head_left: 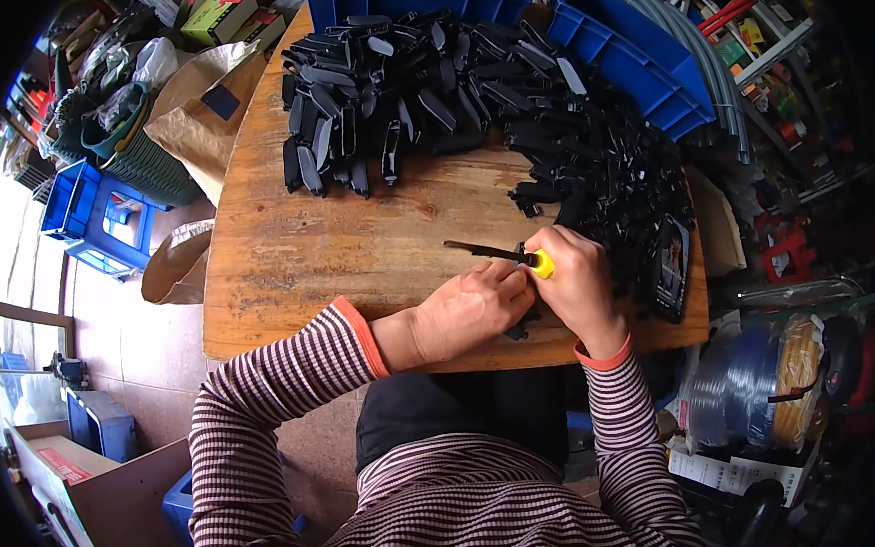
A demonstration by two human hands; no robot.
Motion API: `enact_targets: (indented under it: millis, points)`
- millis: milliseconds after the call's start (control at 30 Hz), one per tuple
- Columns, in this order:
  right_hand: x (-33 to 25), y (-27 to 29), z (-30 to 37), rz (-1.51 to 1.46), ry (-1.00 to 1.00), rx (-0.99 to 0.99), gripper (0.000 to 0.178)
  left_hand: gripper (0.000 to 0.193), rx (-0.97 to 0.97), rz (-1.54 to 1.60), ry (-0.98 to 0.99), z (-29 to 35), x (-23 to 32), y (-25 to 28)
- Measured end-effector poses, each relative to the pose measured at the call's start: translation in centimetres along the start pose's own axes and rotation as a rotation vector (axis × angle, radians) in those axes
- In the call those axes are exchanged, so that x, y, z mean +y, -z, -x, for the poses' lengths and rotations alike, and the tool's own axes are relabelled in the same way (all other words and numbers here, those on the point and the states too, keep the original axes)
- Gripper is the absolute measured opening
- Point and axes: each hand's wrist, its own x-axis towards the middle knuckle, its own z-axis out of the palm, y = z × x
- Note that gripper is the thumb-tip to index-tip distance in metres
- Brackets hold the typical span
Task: Assembling or inspecting black plastic components using a manual screwdriver.
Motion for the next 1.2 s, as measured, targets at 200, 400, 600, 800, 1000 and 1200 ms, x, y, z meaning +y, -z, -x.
enact_targets:
  millis: [200, 400, 600, 800, 1000, 1200]
  points:
    - [1.9, 2.2, -1.3, -0.16, 0.04, -0.259, 0.015, 0.044, 0.085, -0.072, -0.05, 0.1, -0.1, -0.4]
    - [-1.7, 2.6, -3.9, -0.683, -0.168, 0.289, 0.01, 0.046, 0.061, -0.087, -0.05, 0.0, 0.1, 0.5]
    - [-0.3, 0.4, -3.9, -0.823, -0.167, 0.359, 0.011, 0.045, 0.051, -0.066, -0.025, 0.2, -0.3, 0.0]
    - [1.8, 2.3, -3.6, -0.28, -0.227, 0.217, 0.008, 0.04, 0.096, -0.073, -0.172, -1.7, -1.4, 0.7]
    - [4.7, -1.8, -3.4, 0.143, 0.012, 0.056, 0.007, 0.035, -0.112, -0.176, 0.092, -2.4, -3.9, 1.9]
    - [5.0, -1.3, -3.3, 0.14, -0.077, -0.046, 0.012, 0.024, 0.159, 0.152, 0.379, 0.0, -8.3, 5.9]
